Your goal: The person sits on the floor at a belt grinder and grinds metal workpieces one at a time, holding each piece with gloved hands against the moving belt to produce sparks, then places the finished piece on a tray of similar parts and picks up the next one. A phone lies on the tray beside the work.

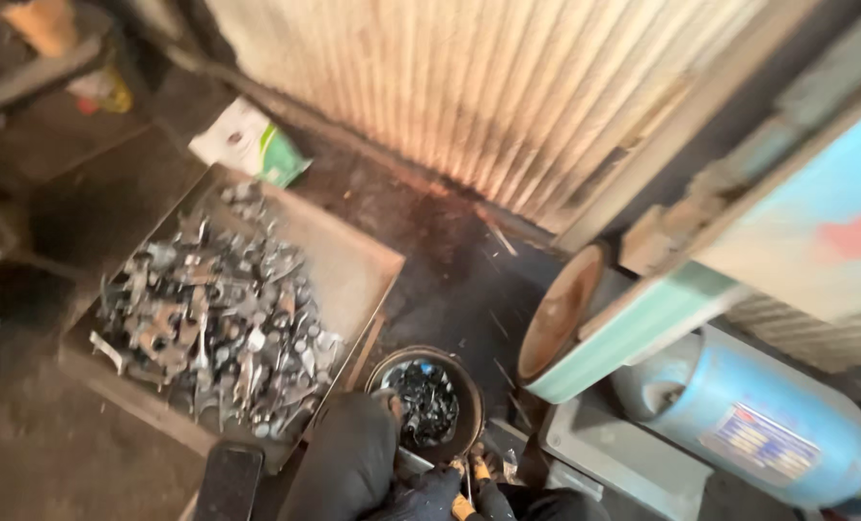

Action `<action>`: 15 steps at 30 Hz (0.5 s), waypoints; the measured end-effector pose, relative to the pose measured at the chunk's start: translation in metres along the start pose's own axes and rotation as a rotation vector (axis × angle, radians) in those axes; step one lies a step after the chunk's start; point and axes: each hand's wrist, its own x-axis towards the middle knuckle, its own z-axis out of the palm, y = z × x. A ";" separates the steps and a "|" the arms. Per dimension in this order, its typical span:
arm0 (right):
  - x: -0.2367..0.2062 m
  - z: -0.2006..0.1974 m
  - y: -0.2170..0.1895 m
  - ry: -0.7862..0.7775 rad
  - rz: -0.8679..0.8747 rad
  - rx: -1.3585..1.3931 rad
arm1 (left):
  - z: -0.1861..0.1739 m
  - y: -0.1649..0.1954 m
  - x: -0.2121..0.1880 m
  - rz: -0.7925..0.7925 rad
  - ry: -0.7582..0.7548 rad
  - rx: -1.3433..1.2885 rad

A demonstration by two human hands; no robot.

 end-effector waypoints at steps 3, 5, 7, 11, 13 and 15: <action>-0.018 -0.008 -0.007 0.021 -0.026 0.140 | 0.003 -0.001 0.000 0.005 0.023 0.025; -0.034 -0.014 -0.012 0.021 -0.073 0.315 | 0.001 0.000 0.004 0.034 0.060 0.036; -0.053 -0.020 -0.017 0.044 -0.136 0.423 | -0.002 0.003 0.008 0.076 0.089 0.018; -0.083 -0.030 -0.024 -0.179 -0.431 0.844 | -0.014 0.020 0.004 0.274 0.002 -0.330; -0.094 -0.033 -0.021 -0.136 -0.497 0.805 | -0.017 0.029 -0.003 0.382 -0.012 -0.448; -0.103 -0.033 -0.015 -0.095 -0.587 0.779 | -0.020 0.041 -0.012 0.459 -0.001 -0.515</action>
